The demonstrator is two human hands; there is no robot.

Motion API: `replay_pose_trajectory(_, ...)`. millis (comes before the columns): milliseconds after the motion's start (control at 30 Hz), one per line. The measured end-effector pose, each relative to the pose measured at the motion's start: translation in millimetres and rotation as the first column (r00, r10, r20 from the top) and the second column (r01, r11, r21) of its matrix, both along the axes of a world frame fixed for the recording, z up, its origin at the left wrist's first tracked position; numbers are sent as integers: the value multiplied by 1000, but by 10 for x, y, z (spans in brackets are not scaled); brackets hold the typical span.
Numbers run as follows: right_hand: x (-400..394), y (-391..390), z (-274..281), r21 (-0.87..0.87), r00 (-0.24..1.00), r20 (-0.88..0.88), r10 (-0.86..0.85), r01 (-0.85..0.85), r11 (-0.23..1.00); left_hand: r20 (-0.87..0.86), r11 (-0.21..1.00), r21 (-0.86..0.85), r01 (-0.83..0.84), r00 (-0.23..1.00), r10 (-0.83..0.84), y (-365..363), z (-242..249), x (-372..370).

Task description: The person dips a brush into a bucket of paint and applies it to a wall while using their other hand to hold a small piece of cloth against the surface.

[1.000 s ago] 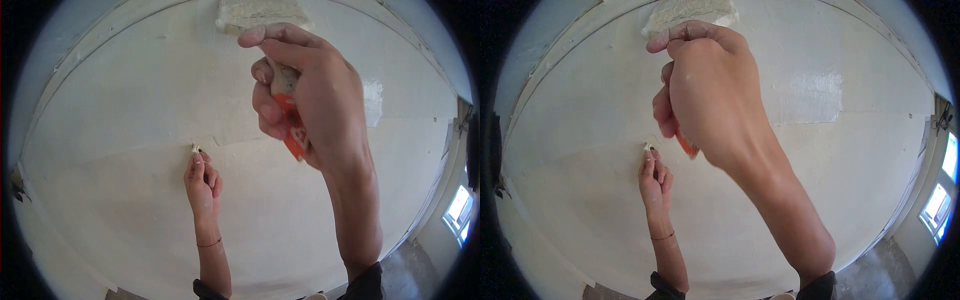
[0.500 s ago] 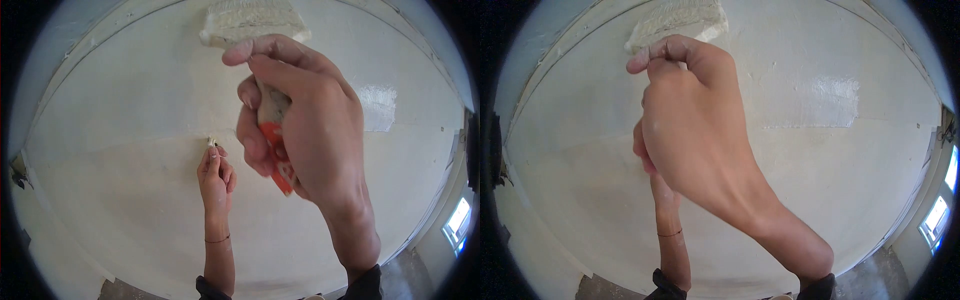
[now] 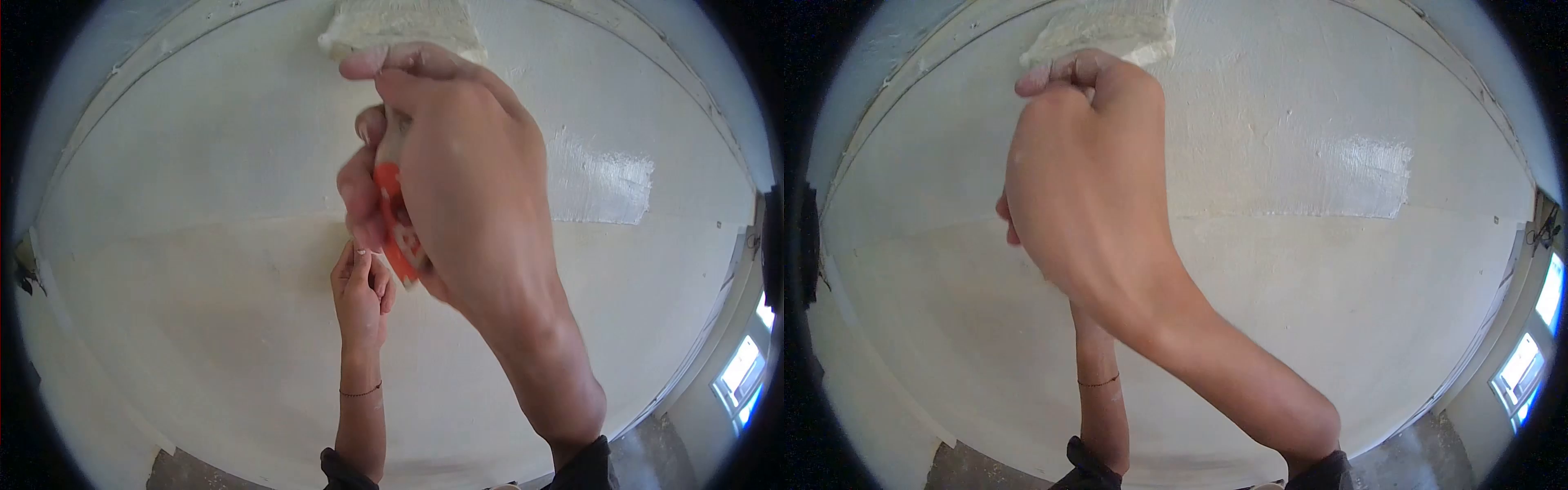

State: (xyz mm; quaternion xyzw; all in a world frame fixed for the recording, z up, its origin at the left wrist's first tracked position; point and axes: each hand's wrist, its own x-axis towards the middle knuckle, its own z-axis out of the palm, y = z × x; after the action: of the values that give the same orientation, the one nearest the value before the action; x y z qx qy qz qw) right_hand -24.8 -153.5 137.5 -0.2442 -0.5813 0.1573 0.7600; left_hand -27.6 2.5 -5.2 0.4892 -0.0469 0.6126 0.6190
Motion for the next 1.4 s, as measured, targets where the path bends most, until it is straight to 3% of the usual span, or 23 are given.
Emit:
replay_pose_trajectory(67,-7,-95,-49,-33,1000,-11,6,-7,999,-34,999,35,21,999,-20,-16,31,-29)
replay_pose_trajectory(167,-7,-198,-31,-149,1000,-23,-17,13,989,-23,995,-94,14,1000,-17,-41,46,-9)
replay_pose_trajectory(233,17,-223,49,-188,996,69,-52,64,980,57,998,-59,9,998,-5,8,-16,44)
replay_pose_trajectory(267,24,-152,82,-188,996,69,-54,66,980,57,998,-60,10,998,-7,15,-21,44)
replay_pose_trajectory(333,-27,31,139,96,998,62,4,-10,995,-2,998,-11,-69,998,69,-2,3,23)
replay_pose_trajectory(467,-113,17,68,27,999,10,-48,47,999,45,997,-73,1,999,2,24,-26,31)
replay_pose_trajectory(667,-100,-56,103,-57,992,-25,120,-121,991,-28,999,32,33,999,-32,61,-33,0)
replay_pose_trajectory(700,-48,23,207,35,913,397,-95,89,995,-11,1000,-24,1,1000,-1,45,-29,23)
replay_pose_trajectory(733,-19,78,276,202,625,717,-307,235,951,3,996,-83,-31,999,32,28,-29,41)
replay_pose_trajectory(833,79,91,353,208,662,707,-248,140,968,32,997,-32,-67,997,68,-69,47,5)
replay_pose_trajectory(900,136,92,391,216,687,703,-183,40,976,-24,997,-63,-36,999,34,-26,12,-51)
replay_pose_trajectory(1000,216,95,439,243,712,695,-101,-101,965,-6,1000,27,14,1000,-14,-12,27,-47)
replay_pose_trajectory(1300,359,104,496,345,723,679,127,-466,815,-19,1000,15,12,1000,-12,-9,46,-67)
replay_pose_trajectory(1333,172,-87,487,285,880,457,129,-282,916,-13,1000,9,8,1000,-8,-14,46,-72)
replay_pose_trajectory(1367,160,-133,501,278,876,463,135,-288,917,-23,1000,4,12,1000,-12,-23,53,-80)
replay_pose_trajectory(1400,156,-169,521,191,874,410,262,-363,912,-32,1000,-2,17,999,-17,-20,61,-83)
